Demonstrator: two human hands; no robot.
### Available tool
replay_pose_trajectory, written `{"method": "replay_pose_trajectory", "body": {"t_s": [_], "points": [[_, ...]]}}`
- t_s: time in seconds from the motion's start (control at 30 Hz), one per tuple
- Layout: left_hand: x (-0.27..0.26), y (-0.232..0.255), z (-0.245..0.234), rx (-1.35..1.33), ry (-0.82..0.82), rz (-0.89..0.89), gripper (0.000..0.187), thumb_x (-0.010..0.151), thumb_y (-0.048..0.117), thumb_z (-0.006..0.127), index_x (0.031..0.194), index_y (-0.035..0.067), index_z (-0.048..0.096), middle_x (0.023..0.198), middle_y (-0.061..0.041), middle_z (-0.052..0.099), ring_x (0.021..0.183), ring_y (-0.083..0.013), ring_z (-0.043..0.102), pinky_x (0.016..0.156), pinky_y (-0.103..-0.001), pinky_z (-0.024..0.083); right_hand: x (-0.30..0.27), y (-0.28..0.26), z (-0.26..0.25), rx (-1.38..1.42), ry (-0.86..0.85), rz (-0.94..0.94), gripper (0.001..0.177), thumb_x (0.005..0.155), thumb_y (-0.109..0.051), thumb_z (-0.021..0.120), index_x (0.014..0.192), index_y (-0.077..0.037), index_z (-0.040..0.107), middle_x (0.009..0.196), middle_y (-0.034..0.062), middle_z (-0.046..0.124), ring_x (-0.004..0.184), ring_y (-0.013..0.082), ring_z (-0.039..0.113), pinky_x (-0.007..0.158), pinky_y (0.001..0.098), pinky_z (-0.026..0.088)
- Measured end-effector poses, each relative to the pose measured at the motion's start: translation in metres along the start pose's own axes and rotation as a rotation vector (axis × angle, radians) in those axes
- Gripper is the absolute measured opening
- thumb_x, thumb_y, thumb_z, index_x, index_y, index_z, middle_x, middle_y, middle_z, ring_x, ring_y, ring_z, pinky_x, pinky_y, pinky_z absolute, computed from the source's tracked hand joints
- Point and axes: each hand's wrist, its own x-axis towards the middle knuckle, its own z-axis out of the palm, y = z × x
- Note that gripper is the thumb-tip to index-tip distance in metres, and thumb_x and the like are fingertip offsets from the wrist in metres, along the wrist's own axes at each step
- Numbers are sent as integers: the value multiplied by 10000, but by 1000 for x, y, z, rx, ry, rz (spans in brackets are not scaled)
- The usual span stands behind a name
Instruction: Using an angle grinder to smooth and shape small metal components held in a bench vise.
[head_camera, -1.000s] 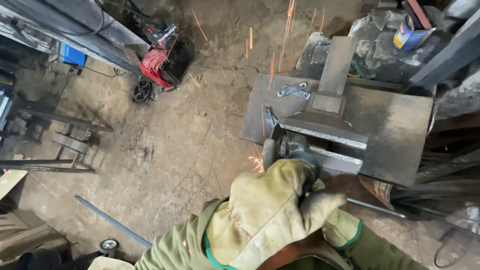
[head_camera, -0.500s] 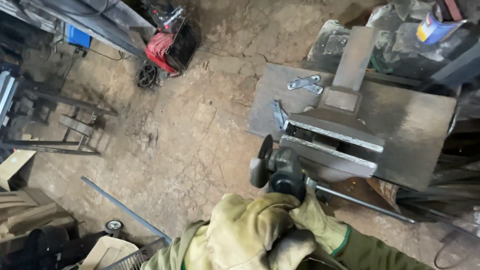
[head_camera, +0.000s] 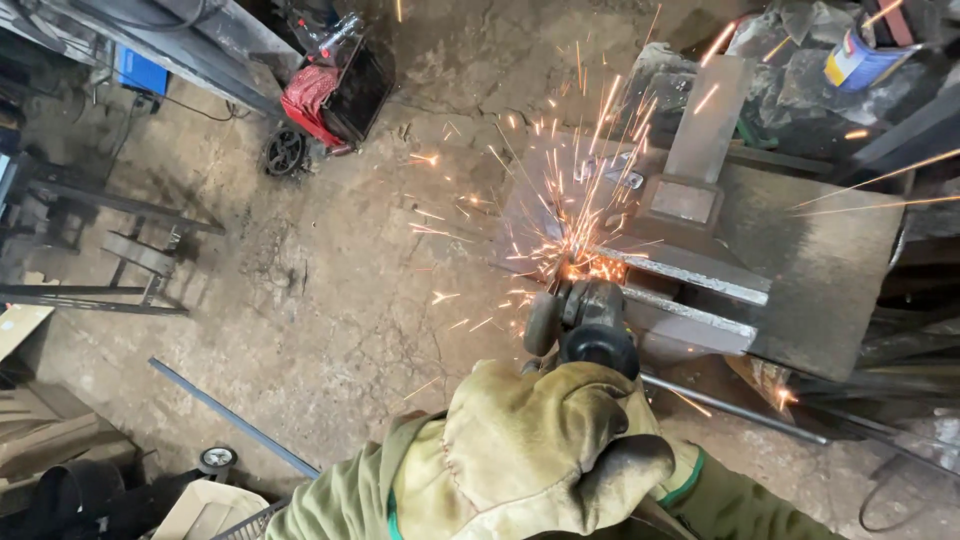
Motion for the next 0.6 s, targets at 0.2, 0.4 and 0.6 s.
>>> {"method": "replay_pose_trajectory", "body": {"t_s": [0.2,0.4,0.6], "points": [[-14,-14,24,141,-73,60,308,1007,367,732,966,73,647,987,-88,688,758,-265,698,590,-369,530,36,-32,24,34,-13,-8,709,771,-322,891,1345,-21,604,1193,116,731,1058,257,712,899,399,609],[-50,-34,25,430,-26,-137,412,824,502,782,787,121,630,699,-61,646,506,-229,557,477,-414,376,81,-39,44,57,-15,-22,707,781,-328,888,1349,-17,604,1195,124,733,1061,268,716,902,404,611],[-117,-95,-41,174,238,104,419,978,414,747,1144,49,623,1193,-163,773,1011,-279,809,823,-390,642,132,-38,81,-1348,-2,-568,570,688,-298,851,1211,-202,644,1087,53,723,1007,249,714,887,380,586]]}}
